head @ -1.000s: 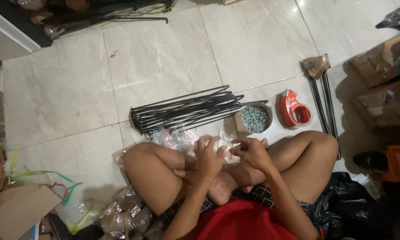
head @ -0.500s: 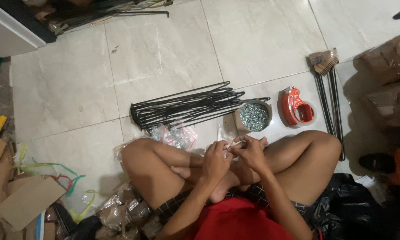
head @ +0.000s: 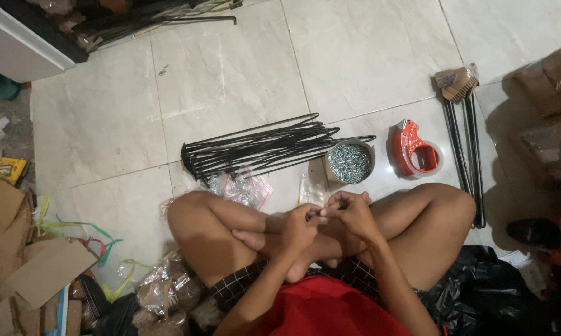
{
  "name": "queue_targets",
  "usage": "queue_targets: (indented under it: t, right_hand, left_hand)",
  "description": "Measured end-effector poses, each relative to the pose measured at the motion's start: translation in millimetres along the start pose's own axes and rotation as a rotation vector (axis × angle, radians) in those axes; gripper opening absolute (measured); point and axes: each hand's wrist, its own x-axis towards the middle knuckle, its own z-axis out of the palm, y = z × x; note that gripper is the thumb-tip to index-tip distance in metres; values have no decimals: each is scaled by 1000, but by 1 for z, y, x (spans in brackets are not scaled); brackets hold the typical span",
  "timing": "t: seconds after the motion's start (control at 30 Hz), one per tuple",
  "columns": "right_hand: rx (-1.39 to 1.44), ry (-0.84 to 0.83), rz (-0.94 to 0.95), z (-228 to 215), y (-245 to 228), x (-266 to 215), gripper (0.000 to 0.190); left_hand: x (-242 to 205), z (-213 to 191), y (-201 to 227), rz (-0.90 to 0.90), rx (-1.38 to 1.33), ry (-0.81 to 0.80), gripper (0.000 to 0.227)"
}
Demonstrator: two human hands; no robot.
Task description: The person picks up several small metal screws from a container and places them into a small plastic bag by hand.
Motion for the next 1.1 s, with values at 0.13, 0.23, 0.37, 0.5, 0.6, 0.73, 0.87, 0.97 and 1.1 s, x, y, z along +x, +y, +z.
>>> queue_targets:
  t: [0.13,0.23,0.37,0.5,0.6,0.73,0.87,0.97,1.1]
  right_hand:
    - [-28,-87,-62,-17,-9,-4,26]
    - [28,-132,-91,-19,-13,-7,23]
    - [-273,57,-77,-20,12,5,21]
    - [-544,373,-62,5,8,12,18]
    - [-441,441,-52,17,-2,4,9]
    - [-484,549,-253,19,-8,4,19]
    - [-531,372,-193,15,37,25,12]
    - [-503,253,-50,19,33,26,11]
    - [-243,77,1,29,-1,13,17]
  left_hand:
    - [1,-22,21,32,-29,-78,10]
    - [-1,-18,15,56,-125,-132,10]
    - [0,2,-2,274,124,230,2]
    - [6,5,22,481,195,430,8]
    - [8,13,11,483,201,398,14]
    - [23,7,-7,373,299,533,11]
    - [9,-38,21,495,220,152,64]
    - [-2,-56,26,501,182,-146,100]
    - [17,-33,-29,705,105,19,82]
